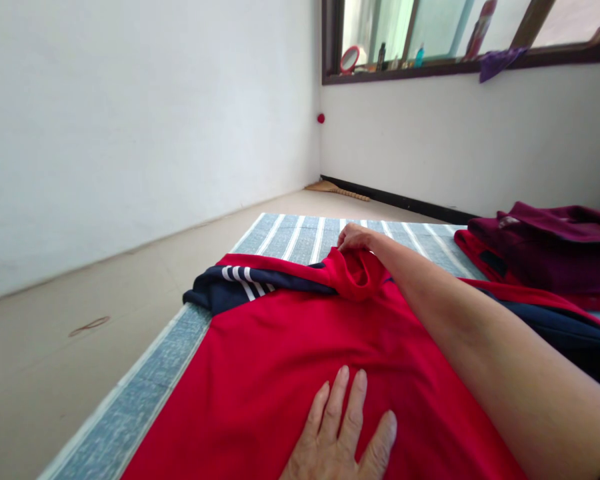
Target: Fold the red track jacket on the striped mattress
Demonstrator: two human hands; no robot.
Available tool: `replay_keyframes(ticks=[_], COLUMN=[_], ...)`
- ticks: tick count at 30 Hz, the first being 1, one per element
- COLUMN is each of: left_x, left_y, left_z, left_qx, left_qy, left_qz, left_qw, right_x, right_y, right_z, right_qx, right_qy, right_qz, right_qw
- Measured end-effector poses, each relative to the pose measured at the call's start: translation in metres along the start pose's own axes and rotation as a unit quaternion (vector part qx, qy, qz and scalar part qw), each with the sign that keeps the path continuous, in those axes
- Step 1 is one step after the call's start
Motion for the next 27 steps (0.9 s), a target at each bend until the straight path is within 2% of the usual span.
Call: replay_keyframes(ticks=[13, 18, 27], left_x=[0.0007, 0.0023, 0.0008], left_y=[0.0015, -0.0010, -0.0030], left_z=[0.0010, -0.0003, 0.0000], left_qx=[0.005, 0.028, 0.025], left_qy=[-0.020, -0.015, -0.060], left_qz=[0.017, -0.023, -0.065], left_qw=[1.000, 0.999, 0.996], right_x=[0.0052, 0.0041, 0.0000], right_y=[0.0029, 0.0036, 0.0029], right_z=[-0.0012, -0.0007, 0.0019], right_qx=[0.016, 0.033, 0.045], right_qy=[0.028, 0.031, 0.016], right_qz=[0.001, -0.020, -0.062], right_qw=[0.999, 0.999, 0.997])
Point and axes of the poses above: each hand's wrist, its own z-axis towards the middle knuckle, its own x-axis out of the back of the hand, y = z × x, the point moved 8 cm from there along z, towards the middle knuckle, and after that the axes turned 13 degrees about x, right-handed, at the moved point
